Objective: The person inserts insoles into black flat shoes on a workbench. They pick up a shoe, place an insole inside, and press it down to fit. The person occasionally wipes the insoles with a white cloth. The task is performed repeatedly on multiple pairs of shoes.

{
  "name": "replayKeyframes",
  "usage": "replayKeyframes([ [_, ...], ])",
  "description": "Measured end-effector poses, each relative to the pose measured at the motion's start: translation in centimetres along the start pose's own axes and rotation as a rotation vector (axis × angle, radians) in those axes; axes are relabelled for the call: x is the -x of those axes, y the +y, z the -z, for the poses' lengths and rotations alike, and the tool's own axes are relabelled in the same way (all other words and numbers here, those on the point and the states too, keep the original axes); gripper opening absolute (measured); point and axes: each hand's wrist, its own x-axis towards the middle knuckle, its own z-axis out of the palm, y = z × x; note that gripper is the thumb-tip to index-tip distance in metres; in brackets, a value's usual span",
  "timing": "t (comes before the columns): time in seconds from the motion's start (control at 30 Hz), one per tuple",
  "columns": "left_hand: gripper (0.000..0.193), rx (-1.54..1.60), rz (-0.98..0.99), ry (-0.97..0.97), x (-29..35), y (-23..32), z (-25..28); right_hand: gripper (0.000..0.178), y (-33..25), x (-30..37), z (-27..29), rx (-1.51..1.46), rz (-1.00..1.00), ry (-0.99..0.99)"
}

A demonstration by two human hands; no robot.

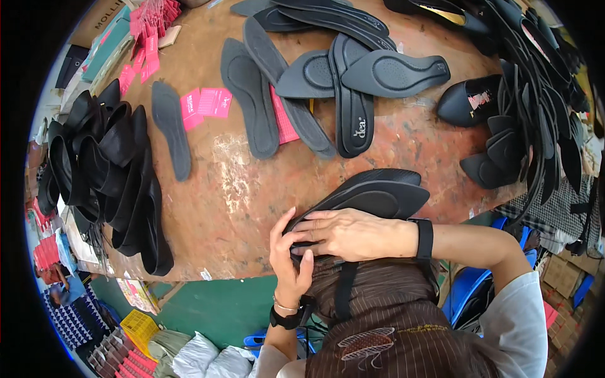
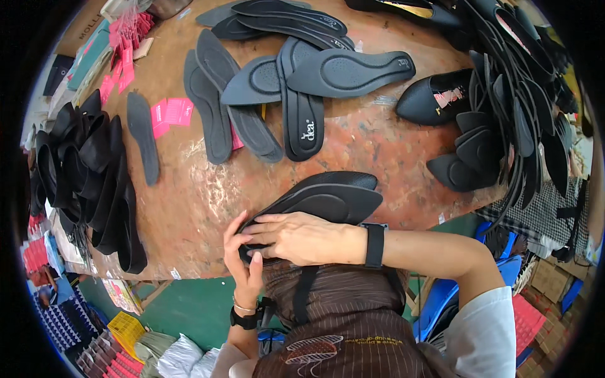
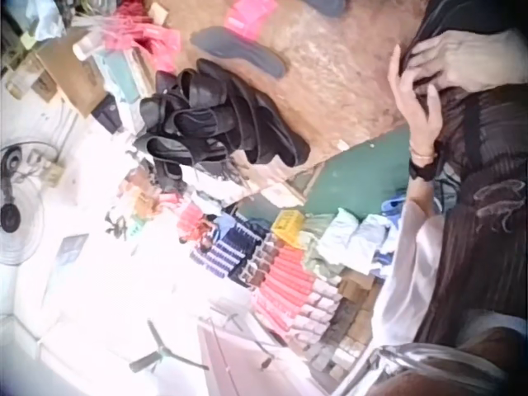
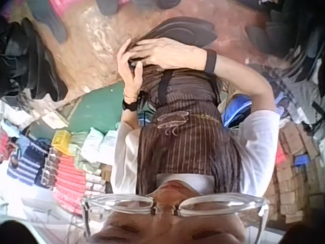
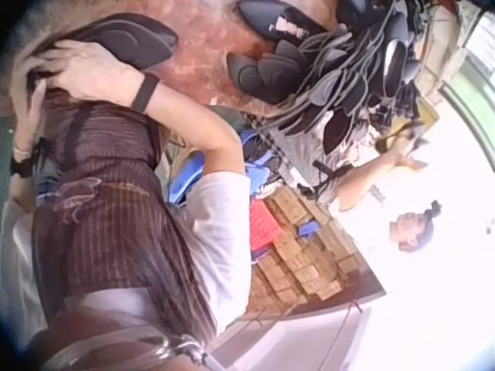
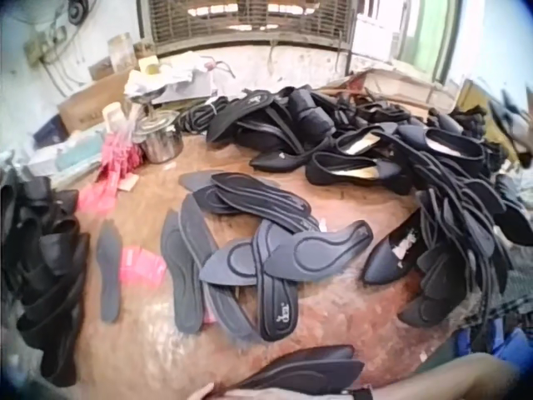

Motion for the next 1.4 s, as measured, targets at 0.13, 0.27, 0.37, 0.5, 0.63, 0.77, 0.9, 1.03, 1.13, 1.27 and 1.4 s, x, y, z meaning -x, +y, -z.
replayKeyframes([
  [0.13, 0.026, 0.013, 0.011, 0.033, 0.5, -0.3, -0.2, 0.036, -2.5, 2.0, 0.2, 0.289, -0.224, 0.095],
  [0.27, 0.034, -0.003, 0.045, 0.007, 0.4, 1.6, -1.3, 0.036, -3.6, 4.1, 1.5, 0.424, -0.372, 0.235],
  [0.37, 0.058, -0.057, 0.061, -0.104, 1.5, 4.5, -2.9, 0.029, -2.4, 4.7, 4.3, 0.396, -0.455, 0.502],
  [0.5, 0.084, -0.243, 0.031, -0.268, 2.5, 6.3, -5.4, 0.044, -0.5, 5.6, 8.6, 0.505, -0.869, 0.921],
  [0.63, 0.102, -0.274, -0.022, -0.351, 1.1, 7.0, -5.5, 0.036, -0.5, 7.0, 10.5, -0.142, -0.886, 0.872],
  [0.77, 0.109, -0.254, -0.062, -0.344, 0.9, 6.4, -5.8, 0.020, -2.6, 7.3, 9.4, -0.124, -0.745, 0.823],
  [0.9, 0.119, -0.247, -0.139, -0.248, 1.1, 4.6, -6.5, 0.022, -6.8, 7.6, 7.7, -0.164, -0.730, 0.581],
  [1.03, 0.121, -0.176, -0.193, -0.209, 1.1, 2.7, -7.8, 0.032, -9.6, 7.1, 2.3, 0.197, -0.714, 0.493],
  [1.13, 0.116, -0.214, -0.124, -0.260, 1.1, 4.2, -8.8, 0.058, -8.1, 7.1, 0.1, 0.314, -0.778, 0.561],
  [1.27, 0.123, -0.247, -0.126, -0.258, 0.7, 4.1, -10.6, 0.049, -6.1, 7.0, 0.2, 0.399, -0.810, 0.612],
  [1.4, 0.127, -0.279, -0.097, -0.278, 0.7, 3.8, -10.4, 0.032, -2.8, 6.8, 1.4, 0.458, -0.817, 0.633],
])
